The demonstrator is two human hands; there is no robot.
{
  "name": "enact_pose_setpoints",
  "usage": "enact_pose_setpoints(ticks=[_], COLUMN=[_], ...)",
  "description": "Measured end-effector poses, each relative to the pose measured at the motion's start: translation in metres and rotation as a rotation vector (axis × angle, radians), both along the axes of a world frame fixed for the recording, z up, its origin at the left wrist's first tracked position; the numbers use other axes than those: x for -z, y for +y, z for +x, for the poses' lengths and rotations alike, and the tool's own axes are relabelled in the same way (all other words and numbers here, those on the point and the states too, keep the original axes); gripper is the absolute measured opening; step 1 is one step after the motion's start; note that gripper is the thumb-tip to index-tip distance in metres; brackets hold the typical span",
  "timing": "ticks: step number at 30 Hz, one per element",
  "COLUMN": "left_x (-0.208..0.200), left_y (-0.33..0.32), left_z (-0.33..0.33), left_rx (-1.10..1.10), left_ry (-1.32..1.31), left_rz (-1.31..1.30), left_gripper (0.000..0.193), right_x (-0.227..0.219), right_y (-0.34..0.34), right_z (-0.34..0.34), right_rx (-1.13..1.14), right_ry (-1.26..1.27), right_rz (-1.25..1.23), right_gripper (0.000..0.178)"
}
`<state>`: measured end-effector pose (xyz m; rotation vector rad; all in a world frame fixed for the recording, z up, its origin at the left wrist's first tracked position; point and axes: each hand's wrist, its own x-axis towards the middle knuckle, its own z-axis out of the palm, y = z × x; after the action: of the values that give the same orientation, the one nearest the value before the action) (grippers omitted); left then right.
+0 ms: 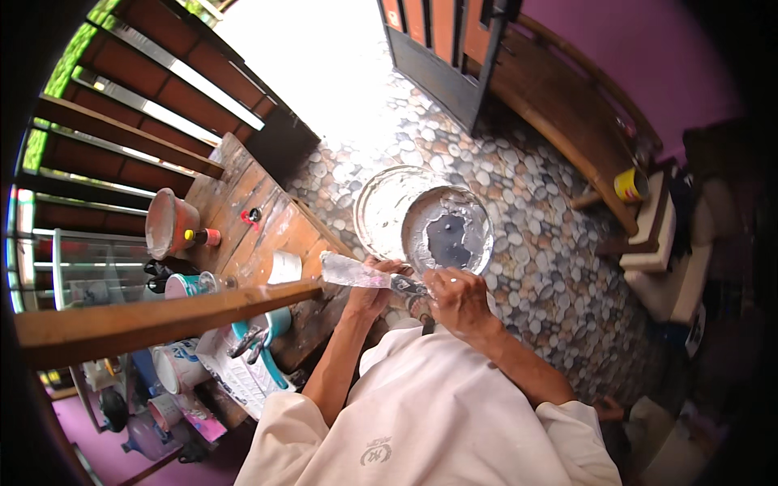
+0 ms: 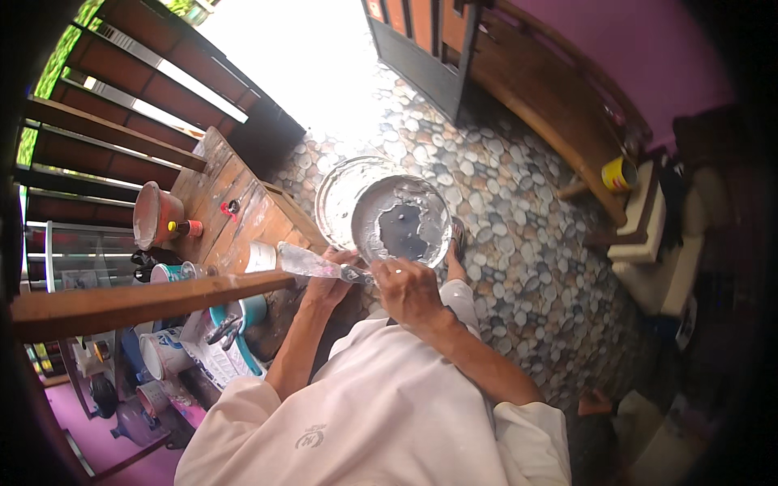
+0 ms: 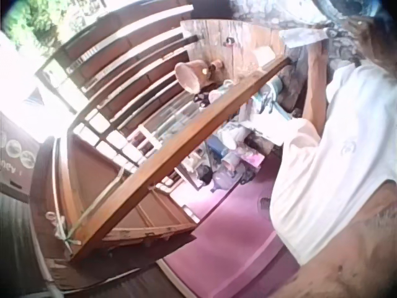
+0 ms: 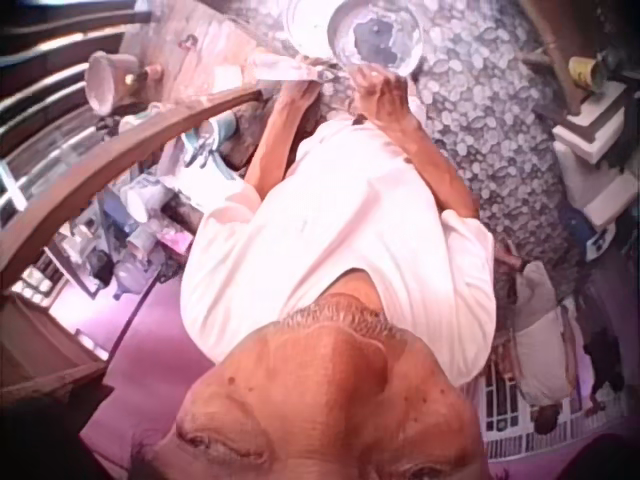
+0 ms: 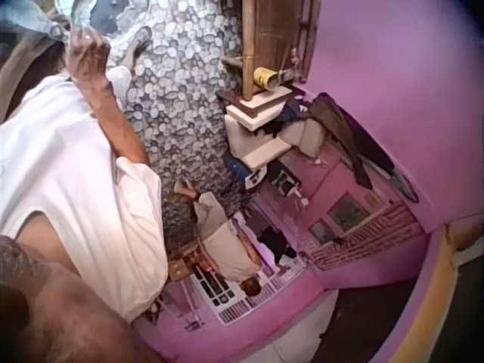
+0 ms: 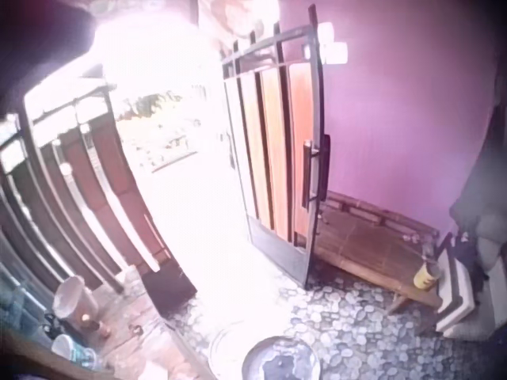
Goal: The person uses a putty knife to mix white material on a circular lid while walking through a residential alley.
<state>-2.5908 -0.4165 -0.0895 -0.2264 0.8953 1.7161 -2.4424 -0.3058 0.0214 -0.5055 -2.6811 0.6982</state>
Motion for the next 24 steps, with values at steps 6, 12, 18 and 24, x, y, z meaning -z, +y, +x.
enact_pose_setpoints(ticks=[6, 12, 18, 24], left_x=[0.024, 0.009, 0.009, 0.066], left_y=[0.104, 0.186, 0.255, 0.314], left_z=[-0.050, -0.094, -0.172, -0.302], left_rx=[-0.125, -0.337, -0.387, -0.359], left_ry=[0.090, -0.036, -0.012, -0.012], left_rz=[-0.060, -0.022, -0.072, 0.022], left_gripper=[0.022, 0.019, 0.031, 0.016], right_x=[0.015, 0.019, 0.030, 0.052], right_y=[0.133, 0.241, 0.318, 0.382], right_z=[-0.062, -0.142, -0.248, -0.378], right_rx=[-0.126, -0.277, -0.366, -0.398], right_ry=[-0.006, 0.003, 0.014, -0.075], right_rz=[-0.050, -0.071, -0.067, -0.088], right_gripper=[0.029, 0.024, 0.018, 0.019])
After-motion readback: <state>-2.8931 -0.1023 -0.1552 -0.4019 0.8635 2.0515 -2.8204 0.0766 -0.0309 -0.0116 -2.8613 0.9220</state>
